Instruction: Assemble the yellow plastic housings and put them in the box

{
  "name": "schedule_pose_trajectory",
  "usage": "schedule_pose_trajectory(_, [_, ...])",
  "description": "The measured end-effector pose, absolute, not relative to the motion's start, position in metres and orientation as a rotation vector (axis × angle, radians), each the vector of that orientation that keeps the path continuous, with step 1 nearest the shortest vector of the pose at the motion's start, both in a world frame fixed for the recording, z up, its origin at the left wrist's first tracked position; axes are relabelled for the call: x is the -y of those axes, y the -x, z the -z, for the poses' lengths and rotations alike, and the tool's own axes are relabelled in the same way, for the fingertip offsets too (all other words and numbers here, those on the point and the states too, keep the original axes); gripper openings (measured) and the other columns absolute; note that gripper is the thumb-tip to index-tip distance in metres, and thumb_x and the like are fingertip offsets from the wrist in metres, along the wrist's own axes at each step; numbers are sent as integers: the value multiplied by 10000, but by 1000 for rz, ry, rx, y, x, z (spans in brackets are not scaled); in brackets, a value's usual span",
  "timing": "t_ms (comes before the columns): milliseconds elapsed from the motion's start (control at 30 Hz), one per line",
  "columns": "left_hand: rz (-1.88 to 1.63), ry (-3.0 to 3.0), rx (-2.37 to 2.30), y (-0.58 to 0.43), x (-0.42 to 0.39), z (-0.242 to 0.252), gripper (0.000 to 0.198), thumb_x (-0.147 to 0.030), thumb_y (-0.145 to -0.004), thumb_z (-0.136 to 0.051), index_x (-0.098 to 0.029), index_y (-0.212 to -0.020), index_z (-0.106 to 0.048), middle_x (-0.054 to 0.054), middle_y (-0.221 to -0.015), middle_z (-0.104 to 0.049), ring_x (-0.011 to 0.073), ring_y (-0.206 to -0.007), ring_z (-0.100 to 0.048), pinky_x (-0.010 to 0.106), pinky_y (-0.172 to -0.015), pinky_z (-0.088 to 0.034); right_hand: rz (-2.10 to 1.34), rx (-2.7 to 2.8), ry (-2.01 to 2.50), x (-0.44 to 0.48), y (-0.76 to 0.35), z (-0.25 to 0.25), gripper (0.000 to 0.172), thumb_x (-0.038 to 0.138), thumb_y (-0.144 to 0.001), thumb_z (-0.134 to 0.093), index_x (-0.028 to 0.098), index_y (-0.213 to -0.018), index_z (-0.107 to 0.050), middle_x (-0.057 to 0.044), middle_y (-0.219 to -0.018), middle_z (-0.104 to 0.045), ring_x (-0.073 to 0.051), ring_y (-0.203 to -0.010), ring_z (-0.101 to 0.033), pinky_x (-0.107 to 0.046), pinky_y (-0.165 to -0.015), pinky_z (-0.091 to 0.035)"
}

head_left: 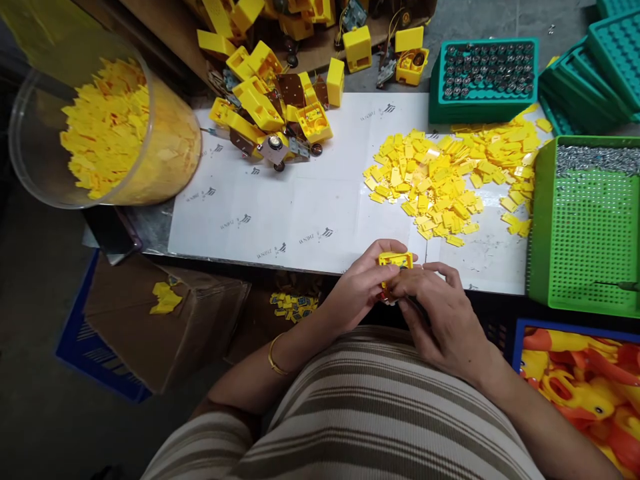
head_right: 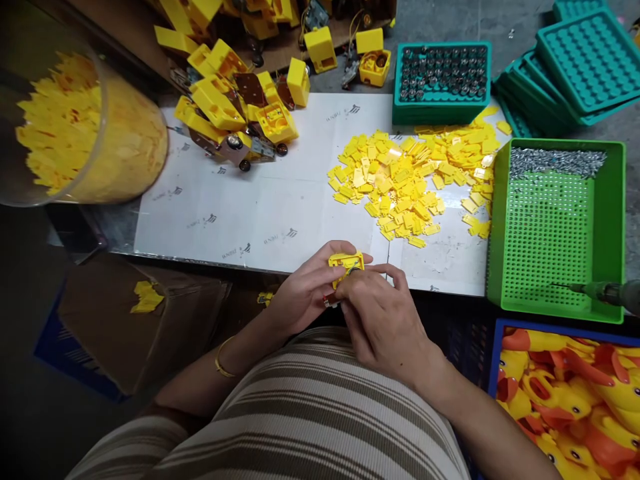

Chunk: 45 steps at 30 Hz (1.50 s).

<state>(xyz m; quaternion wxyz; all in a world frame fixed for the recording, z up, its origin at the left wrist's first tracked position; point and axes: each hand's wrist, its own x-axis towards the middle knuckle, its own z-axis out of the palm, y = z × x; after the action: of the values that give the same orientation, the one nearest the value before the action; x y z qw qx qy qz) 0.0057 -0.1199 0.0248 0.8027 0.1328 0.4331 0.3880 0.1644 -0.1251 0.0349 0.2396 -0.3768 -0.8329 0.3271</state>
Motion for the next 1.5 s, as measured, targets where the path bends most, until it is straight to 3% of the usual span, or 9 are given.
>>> schedule_pose_trajectory(100, [-838,-292,-907,-5,121,-27,255,-136,-756,-570,-203,-1002,-556,22,-960,-653,92,-721,-556,192,-598,-375,-772,2301,1135,126,-166,-40,185,128,-892,-472,235,-1029,-537,-44,-936,-681,-230,-1001,-556,-416,-844,-374])
schedule_pose_trajectory(233, [-813,-281,-894,-3,123,-30,298,-114,-715,-562,-196,-1001,-563,27,-967,-649,113,-783,-574,207,-653,-396,-800,2259,1110,126,-170,-40,212,111,-888,-486,226,-1060,-532,-51,-963,-674,-228,-1043,-525,-402,-861,-399])
schedule_pose_trajectory(367, [-802,-278,-937,-4,125,-34,297,-78,-695,-539,-199,-966,-560,29,-985,-668,114,-797,-587,213,-676,-406,-765,2184,1070,126,-172,-37,211,93,-866,-538,215,-1036,-566,-49,-925,-669,-211,-933,-582,-392,-810,-439])
schedule_pose_trajectory(567, [-826,-229,-921,-4,125,-44,328,-76,-674,-542,-211,-973,-555,51,-1139,-644,219,-1084,-594,241,-711,-442,-767,2119,925,134,-177,-36,302,30,-820,-583,181,-1074,-646,-76,-986,-662,-175,-903,-623,-318,-769,-533])
schedule_pose_trajectory(667, [-832,-251,-915,-4,127,-46,314,-78,-701,-548,-223,-980,-558,45,-1171,-637,234,-1122,-586,278,-780,-458,-760,2135,924,138,-179,-38,333,44,-818,-600,192,-1111,-659,-79,-1028,-659,-169,-913,-637,-287,-759,-550])
schedule_pose_trajectory(933, [-825,-297,-844,-1,130,-41,296,-25,-717,-565,-206,-949,-592,31,-1059,-684,127,-884,-635,253,-822,-443,-835,1958,1038,133,-174,-44,297,28,-798,-644,192,-1046,-633,-29,-905,-696,-141,-833,-658,-256,-746,-556])
schedule_pose_trajectory(1200, [-802,-181,-771,2,132,-36,369,-61,-655,-549,-184,-995,-622,44,-1036,-678,166,-931,-621,297,-860,-448,-897,1965,1134,127,-176,-49,210,54,-824,-631,169,-1000,-647,-20,-913,-692,-104,-866,-646,-209,-801,-516])
schedule_pose_trajectory(1500, [-809,-219,-776,3,130,-36,387,-84,-673,-540,-170,-1042,-620,32,-964,-649,137,-857,-600,272,-828,-456,-931,2065,1150,122,-173,-46,207,83,-871,-575,162,-1055,-627,-34,-952,-673,-108,-920,-631,-206,-817,-504])
